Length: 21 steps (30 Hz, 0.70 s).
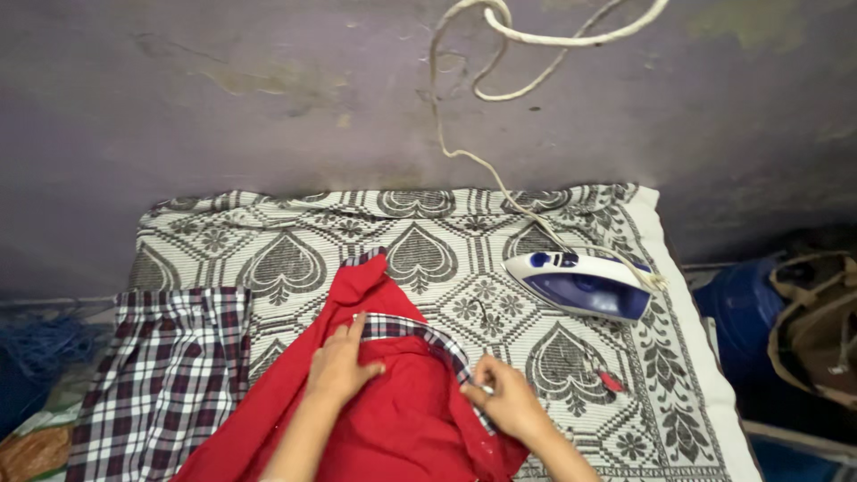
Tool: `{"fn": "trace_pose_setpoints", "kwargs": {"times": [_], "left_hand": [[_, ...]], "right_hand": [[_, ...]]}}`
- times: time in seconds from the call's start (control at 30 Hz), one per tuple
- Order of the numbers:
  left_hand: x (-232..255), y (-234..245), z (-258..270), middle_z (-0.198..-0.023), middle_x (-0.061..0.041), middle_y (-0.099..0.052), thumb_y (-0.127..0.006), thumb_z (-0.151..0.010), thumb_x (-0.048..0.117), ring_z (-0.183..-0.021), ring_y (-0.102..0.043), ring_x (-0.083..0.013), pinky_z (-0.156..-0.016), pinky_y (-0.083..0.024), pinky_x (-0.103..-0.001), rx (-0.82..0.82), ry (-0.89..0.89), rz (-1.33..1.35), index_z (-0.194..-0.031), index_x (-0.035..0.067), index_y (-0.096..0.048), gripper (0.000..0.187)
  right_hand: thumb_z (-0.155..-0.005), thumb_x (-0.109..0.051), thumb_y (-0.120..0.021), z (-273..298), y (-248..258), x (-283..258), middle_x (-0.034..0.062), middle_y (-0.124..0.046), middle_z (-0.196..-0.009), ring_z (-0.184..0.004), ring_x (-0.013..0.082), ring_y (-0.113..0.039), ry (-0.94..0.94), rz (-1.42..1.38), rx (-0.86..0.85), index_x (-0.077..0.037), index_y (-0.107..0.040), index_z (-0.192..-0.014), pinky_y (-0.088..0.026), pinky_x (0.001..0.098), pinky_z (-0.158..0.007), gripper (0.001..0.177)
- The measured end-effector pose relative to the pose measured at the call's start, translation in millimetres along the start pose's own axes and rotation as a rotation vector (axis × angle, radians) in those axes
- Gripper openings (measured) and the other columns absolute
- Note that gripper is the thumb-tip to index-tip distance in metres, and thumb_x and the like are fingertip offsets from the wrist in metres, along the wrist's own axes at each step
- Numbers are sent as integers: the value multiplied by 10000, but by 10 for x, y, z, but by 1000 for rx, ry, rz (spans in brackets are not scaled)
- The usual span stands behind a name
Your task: The person irons a red polo shirt on a patterned cloth surface. They repeatedly smooth the fabric with their hands and move the iron over the collar, sleeves, and body of the shirt.
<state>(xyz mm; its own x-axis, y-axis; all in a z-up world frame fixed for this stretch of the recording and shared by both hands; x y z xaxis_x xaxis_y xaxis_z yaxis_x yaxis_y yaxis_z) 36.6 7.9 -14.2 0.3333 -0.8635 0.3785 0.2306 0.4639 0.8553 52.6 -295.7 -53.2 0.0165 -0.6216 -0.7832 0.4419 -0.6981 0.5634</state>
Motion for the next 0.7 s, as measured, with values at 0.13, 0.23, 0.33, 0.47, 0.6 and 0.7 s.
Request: {"fn": "trace_pose_setpoints", "kwargs": {"times": [0.13,0.23,0.33,0.47,0.6,0.7], "left_hand": [[-212,-481,-318,-1138,-102,-704,-858,-766,268,-1089,-688,-276,-953,-554,-411,137,145,305,-1282,165,-664,561],[-354,-702,-492,-1043,-154,-699,-897,-648,205,-993,-694,-323,-892,-559,-424,180,143,346,-1282,104,-664,683],[-490,-847,-533,-1111,-190,-650,-987,-521,196,-1018,-637,-373,-875,-523,-446,336,67,319,-1237,25,-639,814],[-582,-1012,-443,-1118,-152,-712,-870,-745,164,-1056,-676,-305,-933,-522,-391,399,-141,531,-1129,33,-696,441],[-858,-651,-317,-1062,-81,-719,-717,-915,127,-987,-647,-196,-888,-508,-328,295,18,945,-1127,64,-672,226],[-954,243,-93,-1008,-65,-703,-717,-846,60,-995,-664,-172,-909,-521,-297,163,-245,957,-1033,34,-693,190]], "right_hand": [[-826,-195,-815,142,291,359,-19,-576,-747,-684,98,-492,-203,-134,3,-99,-712,-1026,-451,265,-618,244],[-930,-228,-772,266,215,558,-6,-666,-787,-717,90,-528,-137,-191,-64,-32,-743,-986,-475,240,-653,205],[-972,-224,-743,368,5,647,18,-679,-862,-797,86,-570,-27,-335,-86,-6,-700,-1058,-514,251,-720,238],[-913,-228,-817,508,-248,541,61,-642,-1109,-1010,162,-601,14,-213,1,15,-624,-1245,-512,317,-847,454],[-916,-280,-742,625,-546,286,53,-686,-1052,-961,149,-633,-172,-451,-358,-37,-615,-1308,-551,312,-851,479],[-979,-357,-670,828,-684,147,30,-718,-1090,-1045,108,-672,-384,-454,-687,-83,-593,-1272,-537,254,-924,409]]}}
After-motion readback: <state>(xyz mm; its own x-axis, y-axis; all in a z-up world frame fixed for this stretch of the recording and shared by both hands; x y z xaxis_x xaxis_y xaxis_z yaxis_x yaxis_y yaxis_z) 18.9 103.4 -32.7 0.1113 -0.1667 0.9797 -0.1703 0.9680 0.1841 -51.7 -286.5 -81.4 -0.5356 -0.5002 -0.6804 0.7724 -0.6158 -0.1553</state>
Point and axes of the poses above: each hand's wrist, its own z-axis away from the middle knuckle, its own y-axis out of the back of the hand, x = y × z, the point moved 4 cm from there along -z, towards the middle knuckle
